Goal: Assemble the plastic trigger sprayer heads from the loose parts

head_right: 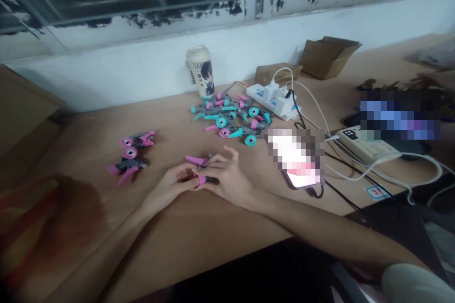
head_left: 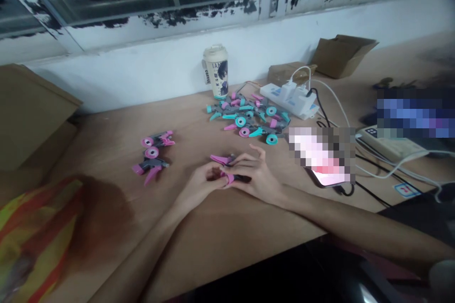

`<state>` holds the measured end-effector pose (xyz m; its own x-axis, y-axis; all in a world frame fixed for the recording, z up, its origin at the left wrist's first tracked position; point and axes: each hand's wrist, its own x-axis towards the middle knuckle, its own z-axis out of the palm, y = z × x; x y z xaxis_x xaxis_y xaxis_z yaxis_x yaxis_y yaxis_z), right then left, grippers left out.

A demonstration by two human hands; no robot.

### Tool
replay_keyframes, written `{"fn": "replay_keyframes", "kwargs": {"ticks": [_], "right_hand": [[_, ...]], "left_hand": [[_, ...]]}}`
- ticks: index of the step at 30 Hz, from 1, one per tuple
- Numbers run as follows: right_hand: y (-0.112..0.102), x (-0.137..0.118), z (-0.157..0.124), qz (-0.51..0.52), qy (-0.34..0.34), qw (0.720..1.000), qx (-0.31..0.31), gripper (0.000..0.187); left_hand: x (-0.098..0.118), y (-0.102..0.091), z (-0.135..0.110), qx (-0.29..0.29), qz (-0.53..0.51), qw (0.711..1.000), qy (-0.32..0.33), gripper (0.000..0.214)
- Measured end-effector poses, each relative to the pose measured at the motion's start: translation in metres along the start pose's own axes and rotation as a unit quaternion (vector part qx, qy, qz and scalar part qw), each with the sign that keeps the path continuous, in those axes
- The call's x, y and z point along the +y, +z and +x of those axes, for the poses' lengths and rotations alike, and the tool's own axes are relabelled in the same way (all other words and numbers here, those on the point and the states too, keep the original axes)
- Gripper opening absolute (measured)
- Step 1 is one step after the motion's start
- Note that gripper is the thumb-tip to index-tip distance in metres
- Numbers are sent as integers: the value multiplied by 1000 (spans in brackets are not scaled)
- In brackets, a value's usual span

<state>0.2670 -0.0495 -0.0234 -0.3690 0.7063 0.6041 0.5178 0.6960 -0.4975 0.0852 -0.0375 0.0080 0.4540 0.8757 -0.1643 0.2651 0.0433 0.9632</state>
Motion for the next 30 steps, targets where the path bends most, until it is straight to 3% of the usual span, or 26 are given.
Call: {"fn": "replay_keyframes", "kwargs": {"ticks": [8,15,24,30], "right_hand": [[3,4,2,-28,-7,999,-19,31],[5,4,4,-31,0,999,-28,29],[5,2,5,-28,17,999,-14,27],[10,-1,2,-42,18,999,-1,31]], "left_hand": [[-6,4,0,33,0,999,15,21],[-13,2,0,58,71,995,48,20],[-10,9,-3,100,154,982,44,22],[-11,12,-2,124,127,983,42,21]]}}
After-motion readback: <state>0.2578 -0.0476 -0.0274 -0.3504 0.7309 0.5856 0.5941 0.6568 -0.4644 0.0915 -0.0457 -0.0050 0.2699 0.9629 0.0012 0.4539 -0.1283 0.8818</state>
